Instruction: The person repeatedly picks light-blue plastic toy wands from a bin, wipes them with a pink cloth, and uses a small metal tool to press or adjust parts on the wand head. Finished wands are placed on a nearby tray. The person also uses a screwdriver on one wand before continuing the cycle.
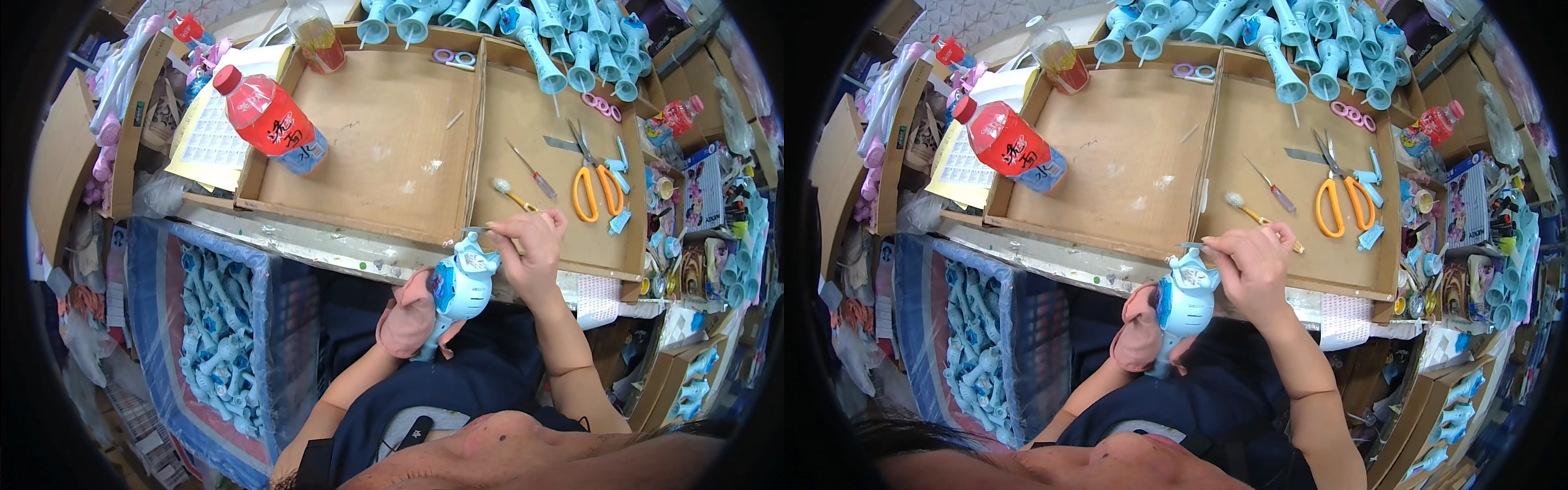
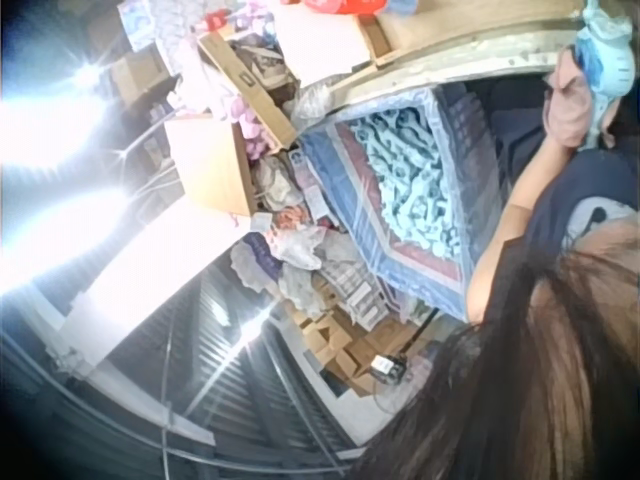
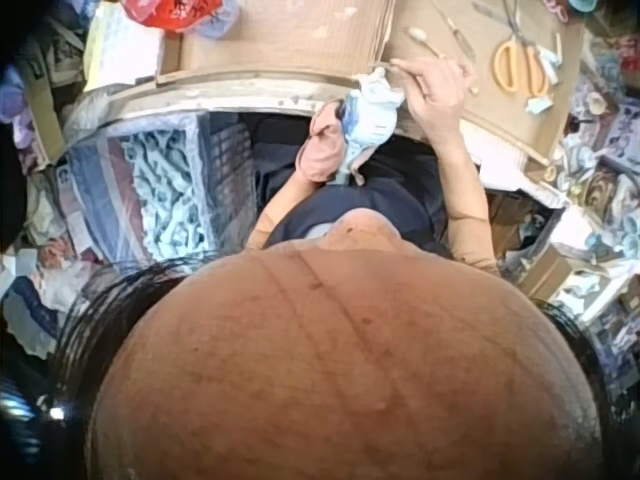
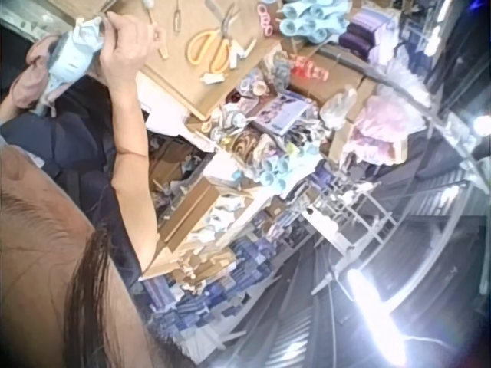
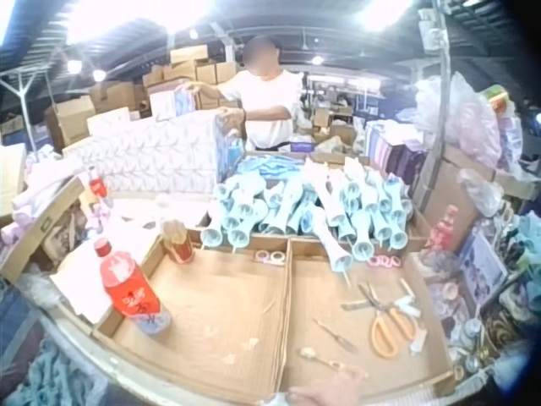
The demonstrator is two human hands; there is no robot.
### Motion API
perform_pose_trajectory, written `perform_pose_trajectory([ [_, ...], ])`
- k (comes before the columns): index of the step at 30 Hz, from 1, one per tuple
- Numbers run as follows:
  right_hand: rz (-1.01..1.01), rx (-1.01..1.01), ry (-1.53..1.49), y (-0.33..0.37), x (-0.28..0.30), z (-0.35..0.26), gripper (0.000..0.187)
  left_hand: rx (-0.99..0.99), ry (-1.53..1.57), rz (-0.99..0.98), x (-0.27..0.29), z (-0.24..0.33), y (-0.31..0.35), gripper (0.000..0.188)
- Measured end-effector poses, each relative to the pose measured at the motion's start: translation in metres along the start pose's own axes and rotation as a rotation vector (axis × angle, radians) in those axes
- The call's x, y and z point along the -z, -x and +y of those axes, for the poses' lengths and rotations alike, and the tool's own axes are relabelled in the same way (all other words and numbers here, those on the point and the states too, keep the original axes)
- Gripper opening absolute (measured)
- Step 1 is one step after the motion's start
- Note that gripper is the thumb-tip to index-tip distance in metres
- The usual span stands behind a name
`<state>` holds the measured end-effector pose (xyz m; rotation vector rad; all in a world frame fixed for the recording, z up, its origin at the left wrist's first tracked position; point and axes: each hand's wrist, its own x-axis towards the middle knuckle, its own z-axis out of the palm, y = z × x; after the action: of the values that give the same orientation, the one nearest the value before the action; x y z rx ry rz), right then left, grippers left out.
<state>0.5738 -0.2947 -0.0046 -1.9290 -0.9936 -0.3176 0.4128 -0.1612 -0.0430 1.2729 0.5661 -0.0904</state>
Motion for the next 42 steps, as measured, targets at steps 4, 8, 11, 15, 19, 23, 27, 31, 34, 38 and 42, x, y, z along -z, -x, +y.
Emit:
perform_pose_trajectory([
  [4,-0.031,0.009,-0.028,0.001,0.001,-0.001,0.014,-0.214,-0.417,0.001,0.001,-0.009,-0.001,0.050],
  [8,-0.040,0.027,0.004,0.003,0.000,-0.002,0.013,-0.270,-0.190,-0.011,0.001,-0.021,-0.005,0.047],
  [11,-0.046,0.017,0.039,0.004,0.003,-0.003,0.013,-0.463,-0.155,-0.006,0.000,-0.025,-0.009,0.036],
  [15,0.054,-0.082,0.085,0.004,0.010,-0.003,0.012,-0.312,-0.034,-0.015,-0.001,-0.020,-0.008,0.038],
  [19,0.031,-0.098,-0.062,0.007,0.014,-0.009,0.011,-0.124,-0.105,-0.024,-0.002,-0.008,-0.002,0.057],
  [23,-0.069,-0.097,-0.001,0.007,0.009,-0.008,0.011,-0.134,-0.221,0.023,-0.006,0.000,-0.001,0.059],
  [27,0.010,-0.063,0.060,0.005,0.007,-0.005,0.012,-0.152,-0.127,0.084,-0.008,-0.002,-0.002,0.052],
  [31,0.050,-0.060,0.185,0.004,0.016,-0.005,0.014,0.141,0.259,-0.013,-0.007,-0.015,0.004,0.043],
  [34,0.092,0.010,0.235,0.009,0.025,-0.010,0.017,-0.047,0.072,-0.096,-0.004,-0.029,0.006,0.036],
  [38,0.038,0.061,0.253,0.016,0.029,-0.018,0.021,-0.175,-0.217,-0.049,0.000,-0.046,0.007,0.029],
  [42,0.059,0.048,0.280,0.012,0.030,-0.022,0.020,-0.172,-0.199,-0.028,-0.001,-0.056,0.008,0.032],
])
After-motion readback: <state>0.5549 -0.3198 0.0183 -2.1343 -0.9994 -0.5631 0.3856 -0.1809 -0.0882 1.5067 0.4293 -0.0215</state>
